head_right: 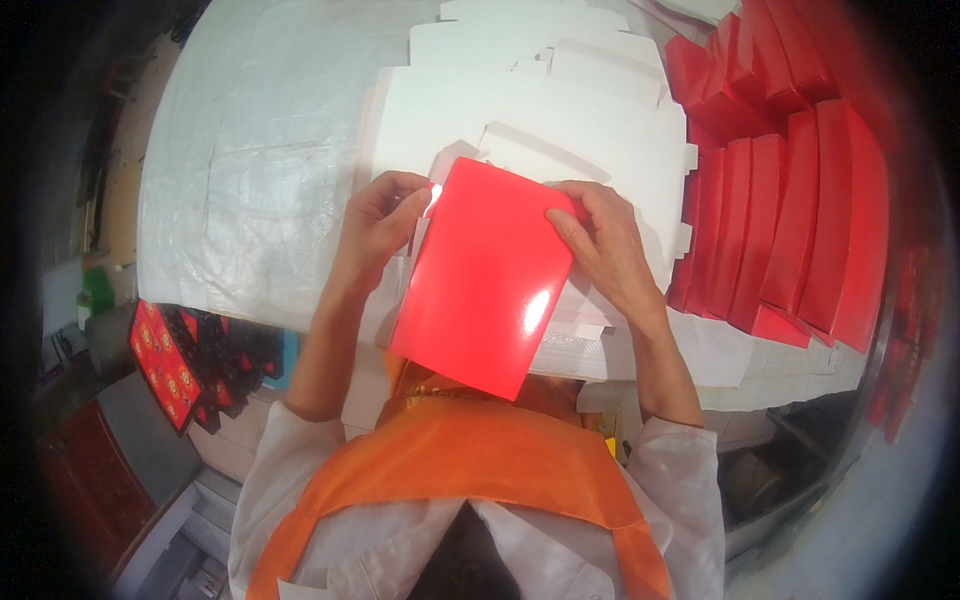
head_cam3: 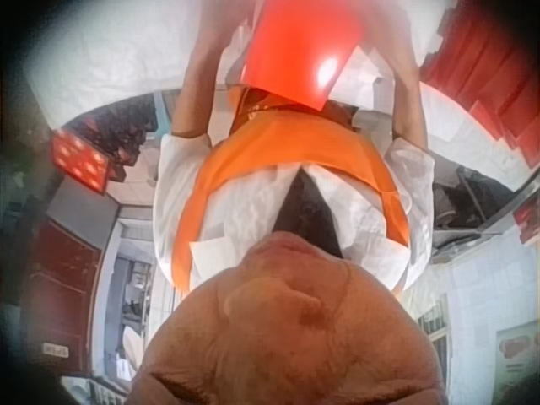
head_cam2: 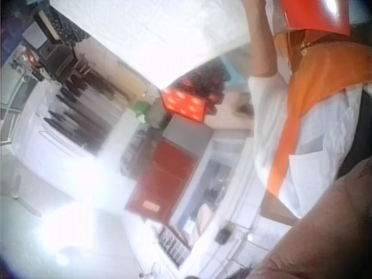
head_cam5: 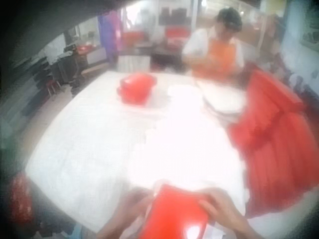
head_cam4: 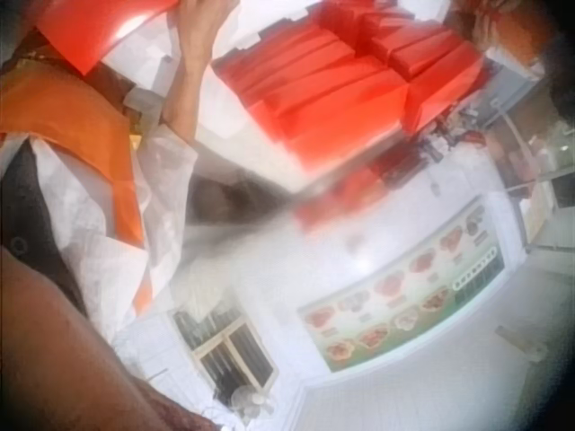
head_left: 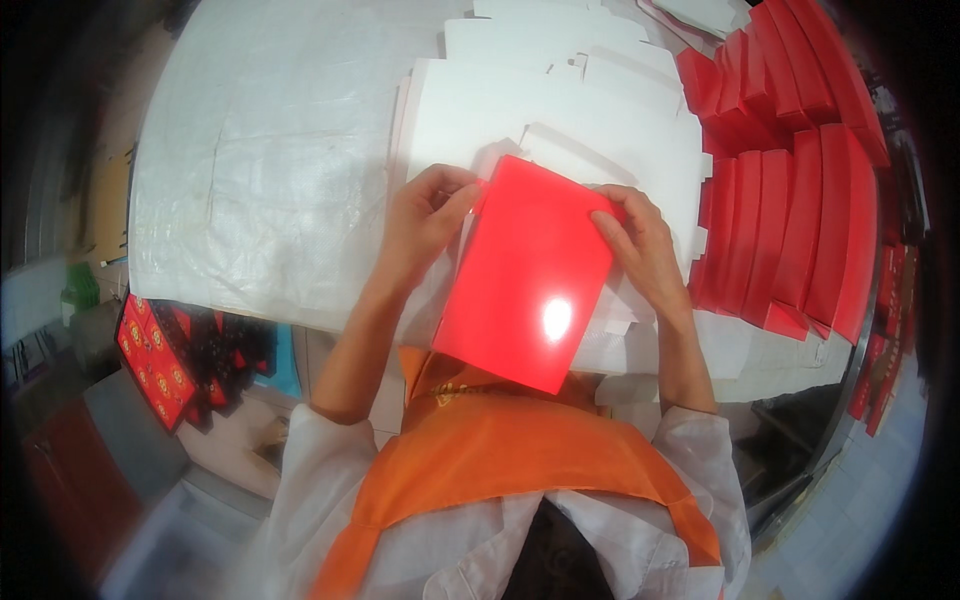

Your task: The person assembles small red boxes by hand. They pick up a white flat-folded cardboard piece, fold it into a box shape, and then insert a red rectangular insert into the white box. The person repeats this process continuously, stacking the finished boxes on the table.

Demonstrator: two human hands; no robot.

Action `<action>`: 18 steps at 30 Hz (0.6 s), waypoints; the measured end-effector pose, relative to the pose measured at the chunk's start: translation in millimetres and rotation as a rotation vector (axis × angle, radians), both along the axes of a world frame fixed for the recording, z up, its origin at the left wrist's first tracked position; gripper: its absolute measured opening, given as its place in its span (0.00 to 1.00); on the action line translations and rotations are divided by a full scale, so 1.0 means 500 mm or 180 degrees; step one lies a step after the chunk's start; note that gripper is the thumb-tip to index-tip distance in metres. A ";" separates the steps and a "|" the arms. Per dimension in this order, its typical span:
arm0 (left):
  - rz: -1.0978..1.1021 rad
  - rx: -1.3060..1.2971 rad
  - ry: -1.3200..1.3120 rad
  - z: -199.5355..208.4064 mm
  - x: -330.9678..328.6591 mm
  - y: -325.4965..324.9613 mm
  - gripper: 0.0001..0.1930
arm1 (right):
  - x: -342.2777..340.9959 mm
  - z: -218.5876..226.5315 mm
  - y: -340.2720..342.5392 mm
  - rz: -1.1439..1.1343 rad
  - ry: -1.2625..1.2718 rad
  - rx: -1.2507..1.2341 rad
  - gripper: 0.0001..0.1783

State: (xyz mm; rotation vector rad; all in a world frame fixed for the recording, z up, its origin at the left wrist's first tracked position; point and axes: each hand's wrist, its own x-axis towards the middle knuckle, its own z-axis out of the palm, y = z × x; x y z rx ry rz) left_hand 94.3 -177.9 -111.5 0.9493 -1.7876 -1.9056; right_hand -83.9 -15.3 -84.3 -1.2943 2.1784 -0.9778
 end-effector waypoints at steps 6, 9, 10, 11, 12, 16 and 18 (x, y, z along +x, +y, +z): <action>-0.0116 -0.0058 -0.0068 0.007 -0.003 -0.011 0.10 | 0.004 0.005 -0.002 -0.0044 -0.0109 -0.0023 0.14; -0.0181 -0.0080 0.0019 0.006 -0.005 -0.016 0.12 | 0.003 0.003 -0.001 -0.0042 -0.0060 -0.0052 0.13; -0.0202 -0.0109 0.0011 0.012 -0.006 -0.016 0.12 | 0.003 0.002 -0.001 -0.0031 -0.0037 -0.0068 0.13; -0.0224 -0.0137 0.0003 0.016 -0.006 -0.016 0.12 | 0.003 0.000 -0.001 -0.0033 -0.0037 -0.0082 0.13; -0.0373 -0.0518 0.0046 0.008 -0.006 -0.019 0.12 | 0.002 -0.003 0.000 -0.0035 -0.0037 -0.0096 0.13; -0.1109 -0.1415 -0.0218 0.014 -0.008 -0.053 0.11 | 0.003 -0.006 -0.001 -0.0053 -0.0099 -0.0128 0.13; -0.1428 -0.1467 -0.0454 0.038 -0.016 -0.067 0.10 | 0.002 -0.008 0.000 -0.0033 -0.0059 -0.0140 0.13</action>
